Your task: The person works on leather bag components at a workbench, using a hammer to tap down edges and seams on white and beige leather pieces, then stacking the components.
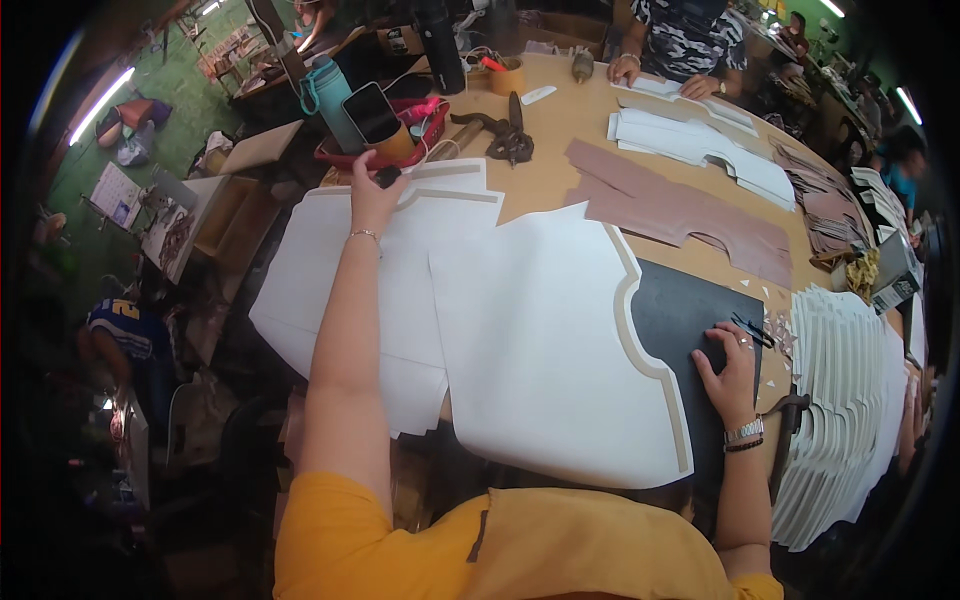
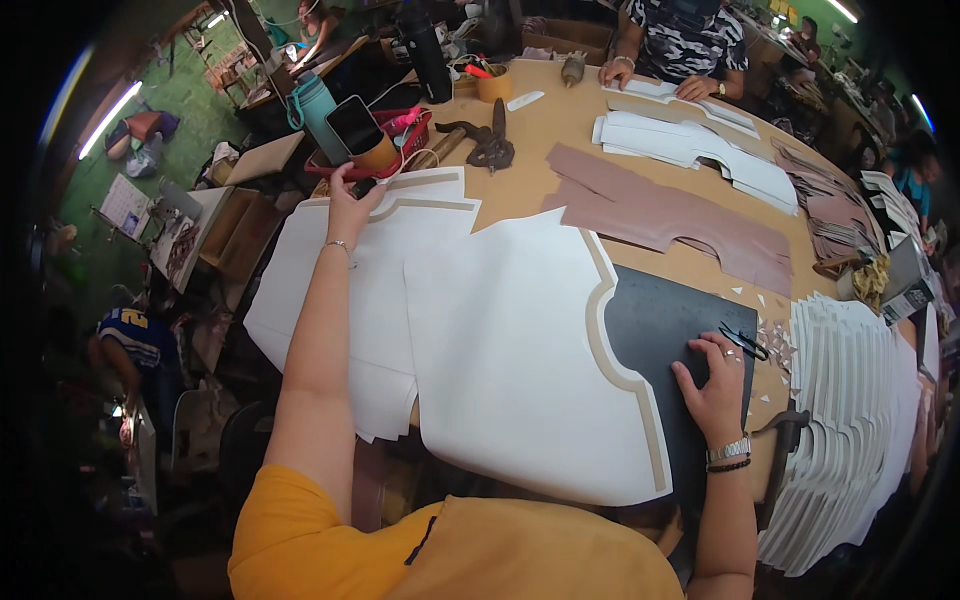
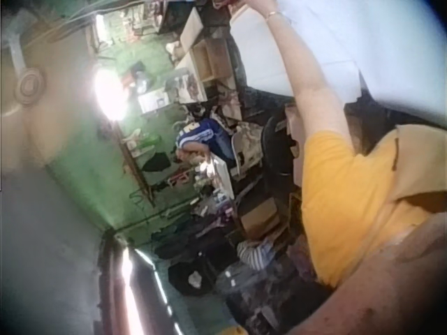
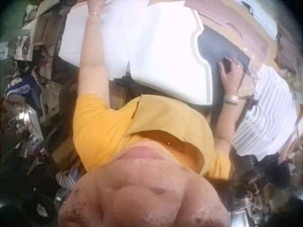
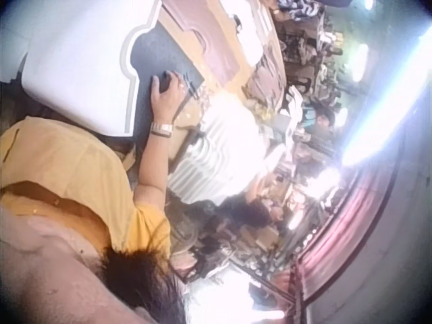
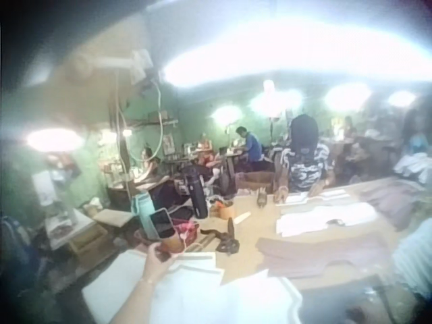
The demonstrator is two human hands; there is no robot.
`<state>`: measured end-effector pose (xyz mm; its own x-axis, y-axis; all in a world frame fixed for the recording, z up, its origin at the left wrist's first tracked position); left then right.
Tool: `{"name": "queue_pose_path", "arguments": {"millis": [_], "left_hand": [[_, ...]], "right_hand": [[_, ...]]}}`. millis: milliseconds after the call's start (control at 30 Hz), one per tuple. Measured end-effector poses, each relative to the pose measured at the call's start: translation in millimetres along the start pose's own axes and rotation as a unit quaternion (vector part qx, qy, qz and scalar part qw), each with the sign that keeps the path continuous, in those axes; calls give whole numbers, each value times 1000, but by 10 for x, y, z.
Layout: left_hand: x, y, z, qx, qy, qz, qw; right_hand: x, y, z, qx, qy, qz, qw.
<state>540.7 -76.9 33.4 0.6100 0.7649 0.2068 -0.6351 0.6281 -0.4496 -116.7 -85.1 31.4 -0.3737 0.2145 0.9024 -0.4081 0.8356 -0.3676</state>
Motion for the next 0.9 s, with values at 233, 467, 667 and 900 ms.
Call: {"name": "queue_pose_path", "arguments": {"millis": [233,467,667,900], "left_hand": [[-272,258,3,-26,-251,26,967],[-497,67,635,-52,-324,-13,945],[-827,-122,865,-105,-318,-79,939],[-1021,-130,630,-171,-148,-188,956]], "right_hand": [[8,23,9,-4,6,6,1000],[-14,12,7,-4,16,5,1000],[24,9,-28,6,28,11,1000],[39,-17,-20,-1,24,5,1000]]}}
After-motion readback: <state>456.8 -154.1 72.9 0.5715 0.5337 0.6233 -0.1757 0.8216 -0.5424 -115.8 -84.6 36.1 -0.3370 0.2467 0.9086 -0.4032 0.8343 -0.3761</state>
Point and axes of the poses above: each hand's wrist, its own y-axis away from the middle knuckle, its own x-axis out of the back of the hand, z = x × y, the point moved 10 cm from there along -y, towards the middle knuckle, and after that the axes turned 15 degrees about y, right-handed, at the moved point
